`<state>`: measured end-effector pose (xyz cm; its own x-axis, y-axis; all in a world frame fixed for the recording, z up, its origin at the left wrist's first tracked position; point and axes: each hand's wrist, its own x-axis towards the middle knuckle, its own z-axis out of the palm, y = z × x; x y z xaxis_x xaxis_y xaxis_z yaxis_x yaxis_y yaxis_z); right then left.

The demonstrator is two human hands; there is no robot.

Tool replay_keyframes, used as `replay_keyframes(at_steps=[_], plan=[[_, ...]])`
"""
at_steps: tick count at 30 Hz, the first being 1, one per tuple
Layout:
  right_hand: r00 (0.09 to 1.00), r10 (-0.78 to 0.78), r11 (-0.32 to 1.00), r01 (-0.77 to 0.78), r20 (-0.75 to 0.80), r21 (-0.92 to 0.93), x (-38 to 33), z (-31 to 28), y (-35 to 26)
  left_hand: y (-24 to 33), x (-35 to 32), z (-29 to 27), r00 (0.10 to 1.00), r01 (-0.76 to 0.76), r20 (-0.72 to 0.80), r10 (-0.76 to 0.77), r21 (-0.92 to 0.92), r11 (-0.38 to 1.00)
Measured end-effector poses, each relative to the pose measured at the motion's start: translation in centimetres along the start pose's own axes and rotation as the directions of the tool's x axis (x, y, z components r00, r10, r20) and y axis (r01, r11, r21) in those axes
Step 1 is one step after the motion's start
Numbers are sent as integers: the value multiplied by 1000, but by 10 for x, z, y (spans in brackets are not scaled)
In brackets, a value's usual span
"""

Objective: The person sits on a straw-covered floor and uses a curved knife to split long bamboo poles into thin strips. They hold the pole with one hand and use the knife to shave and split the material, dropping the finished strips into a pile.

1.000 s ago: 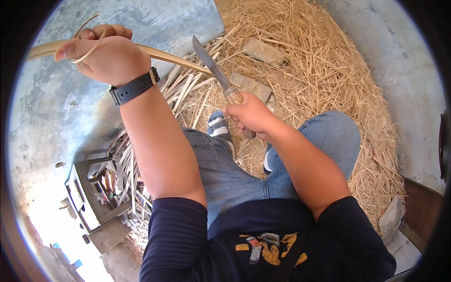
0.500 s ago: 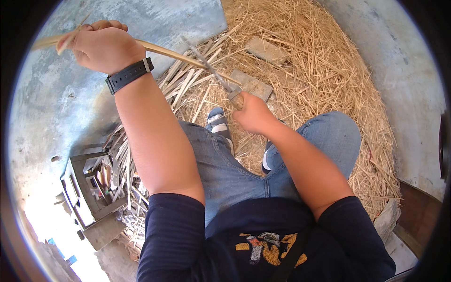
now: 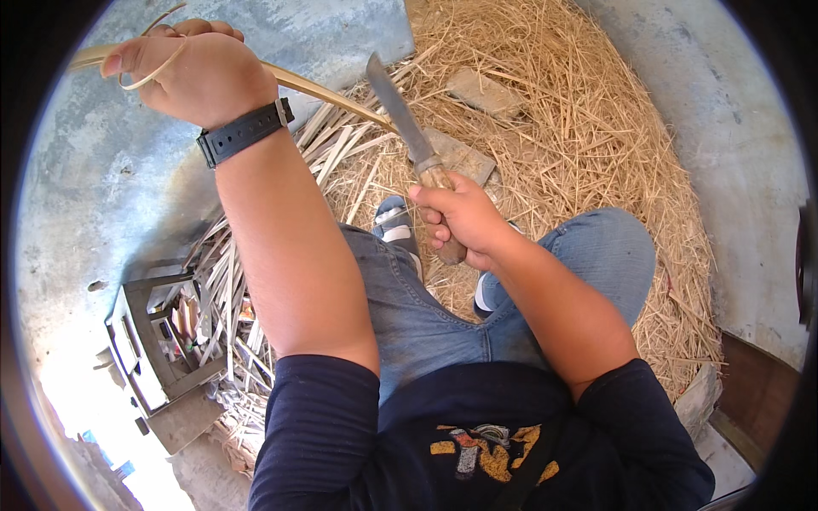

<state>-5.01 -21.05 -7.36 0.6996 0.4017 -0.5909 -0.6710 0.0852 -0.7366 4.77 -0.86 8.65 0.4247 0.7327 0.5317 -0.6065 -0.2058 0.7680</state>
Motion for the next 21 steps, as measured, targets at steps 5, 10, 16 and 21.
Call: replay_keyframes(at_steps=[5,10,16,21], plan=[[639,-764,582,626,-86,-520,0,3,-4,-2,5,-3,1000,-4,-27,4,11,1000],[903,-426,598,227,-64,-769,13,-5,33,1,-1,0,998,-4,-55,8,76,997],[943,-331,523,153,-35,-838,30,-16,26,-7,-1,-18,998,23,-65,-14,132,991],[999,33,981,-24,40,-194,18,-13,7,-8,-2,-16,996,53,-76,-44,122,991]])
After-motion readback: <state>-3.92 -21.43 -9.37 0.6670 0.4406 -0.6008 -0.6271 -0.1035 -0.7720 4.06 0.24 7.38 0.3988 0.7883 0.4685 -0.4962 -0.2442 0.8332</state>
